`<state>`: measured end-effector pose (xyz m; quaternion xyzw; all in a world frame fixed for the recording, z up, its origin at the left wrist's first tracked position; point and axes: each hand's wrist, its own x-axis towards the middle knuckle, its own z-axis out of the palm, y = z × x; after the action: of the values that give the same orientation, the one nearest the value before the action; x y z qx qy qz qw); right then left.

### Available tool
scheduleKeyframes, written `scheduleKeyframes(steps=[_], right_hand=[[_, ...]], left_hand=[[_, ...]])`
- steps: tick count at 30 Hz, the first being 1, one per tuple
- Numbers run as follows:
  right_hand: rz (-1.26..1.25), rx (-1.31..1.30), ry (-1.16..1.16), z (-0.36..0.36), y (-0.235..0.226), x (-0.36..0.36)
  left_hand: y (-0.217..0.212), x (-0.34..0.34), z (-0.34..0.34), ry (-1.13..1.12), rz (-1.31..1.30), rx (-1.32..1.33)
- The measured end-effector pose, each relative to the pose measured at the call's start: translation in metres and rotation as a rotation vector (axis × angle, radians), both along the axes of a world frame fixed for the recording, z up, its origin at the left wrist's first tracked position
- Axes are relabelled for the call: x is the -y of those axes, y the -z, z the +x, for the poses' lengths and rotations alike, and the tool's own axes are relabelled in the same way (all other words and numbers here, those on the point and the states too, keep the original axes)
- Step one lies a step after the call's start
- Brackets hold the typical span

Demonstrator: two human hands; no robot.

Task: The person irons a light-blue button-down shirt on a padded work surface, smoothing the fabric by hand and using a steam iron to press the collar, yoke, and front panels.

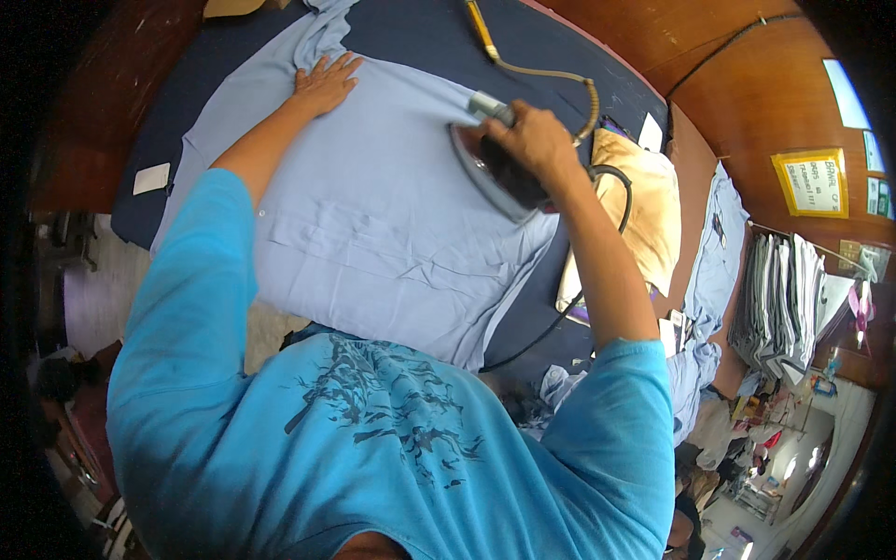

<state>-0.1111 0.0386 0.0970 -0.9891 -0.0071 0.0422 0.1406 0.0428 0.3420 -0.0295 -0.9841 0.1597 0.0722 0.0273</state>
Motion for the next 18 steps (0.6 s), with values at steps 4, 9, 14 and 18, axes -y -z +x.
scheduleKeyframes(steps=[4,9,14,18], right_hand=[[0.057,0.101,0.195,0.034,0.003,0.04],[0.016,0.02,-0.057,0.039,0.0,-0.004],[-0.044,0.035,-0.045,0.094,0.006,-0.06],[-0.049,-0.01,-0.061,0.121,0.004,-0.115]], left_hand=[[-0.009,0.008,0.005,0.086,0.064,0.03],[-0.029,-0.019,0.034,0.303,0.029,0.032],[-0.04,-0.036,0.092,0.387,0.061,-0.136],[-0.036,-0.048,0.112,0.423,0.002,-0.126]])
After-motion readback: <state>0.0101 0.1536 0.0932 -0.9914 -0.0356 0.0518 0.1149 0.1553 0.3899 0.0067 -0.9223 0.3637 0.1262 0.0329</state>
